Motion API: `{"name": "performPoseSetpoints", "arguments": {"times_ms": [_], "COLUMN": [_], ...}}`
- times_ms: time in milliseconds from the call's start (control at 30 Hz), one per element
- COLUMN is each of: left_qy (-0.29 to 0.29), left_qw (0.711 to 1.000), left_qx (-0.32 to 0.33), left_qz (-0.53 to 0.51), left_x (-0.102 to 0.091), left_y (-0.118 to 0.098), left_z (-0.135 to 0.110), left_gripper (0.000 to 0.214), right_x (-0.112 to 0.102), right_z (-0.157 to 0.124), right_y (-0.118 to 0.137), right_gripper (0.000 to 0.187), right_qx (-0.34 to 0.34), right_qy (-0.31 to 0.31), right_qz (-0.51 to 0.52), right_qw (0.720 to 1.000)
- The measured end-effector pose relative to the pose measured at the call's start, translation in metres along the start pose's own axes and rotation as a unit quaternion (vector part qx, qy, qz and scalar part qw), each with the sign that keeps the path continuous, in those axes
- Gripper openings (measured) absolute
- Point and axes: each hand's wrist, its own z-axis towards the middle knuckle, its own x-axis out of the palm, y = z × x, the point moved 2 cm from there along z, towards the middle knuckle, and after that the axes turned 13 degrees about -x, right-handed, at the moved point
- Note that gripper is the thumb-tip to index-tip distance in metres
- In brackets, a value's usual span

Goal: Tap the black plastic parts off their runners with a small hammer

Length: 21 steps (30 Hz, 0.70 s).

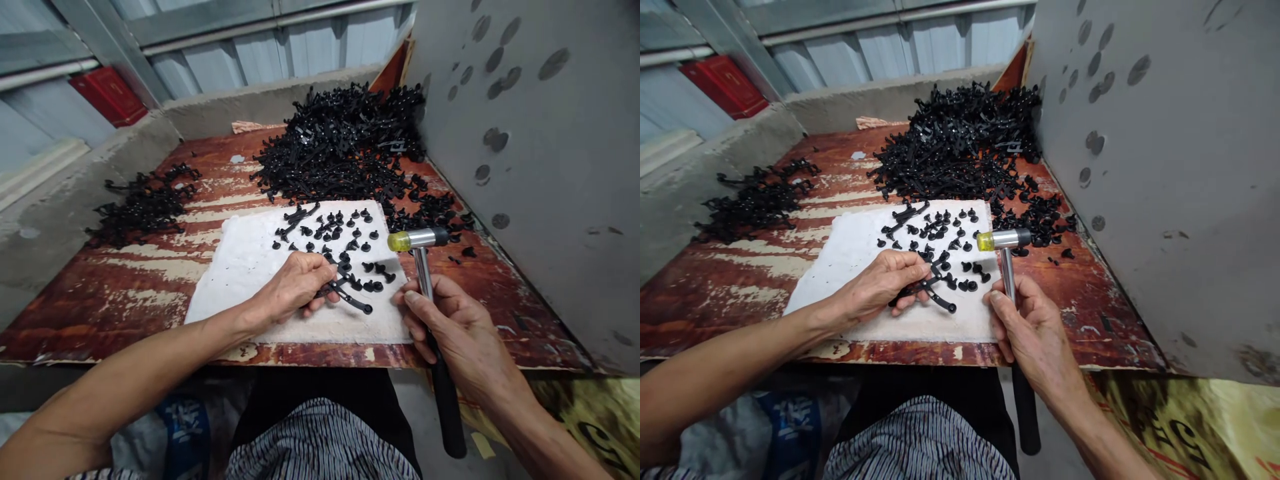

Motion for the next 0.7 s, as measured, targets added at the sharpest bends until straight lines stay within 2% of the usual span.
{"name": "performPoseSetpoints", "arguments": {"times_ms": [267, 700], "left_qy": [-0.011, 0.005], "left_qw": [0.999, 0.999], "left_qx": [-0.032, -0.036], "left_qz": [-0.021, -0.04], "left_x": [0.0042, 0.0028], "left_y": [-0.0039, -0.0022], "left_z": [0.0015, 0.0038], "left_gripper": [0.023, 0.026], "right_x": [-0.0019, -0.0015], "right_z": [-0.0008, 0.0005], "right_y": [-0.0023, -0.0022], "right_gripper": [0.03, 0.026], "right_qx": [0.002, 0.005], "right_qy": [-0.005, -0.01], "right_qz": [0.005, 0.008], "right_qw": [1.0, 1.0]}}
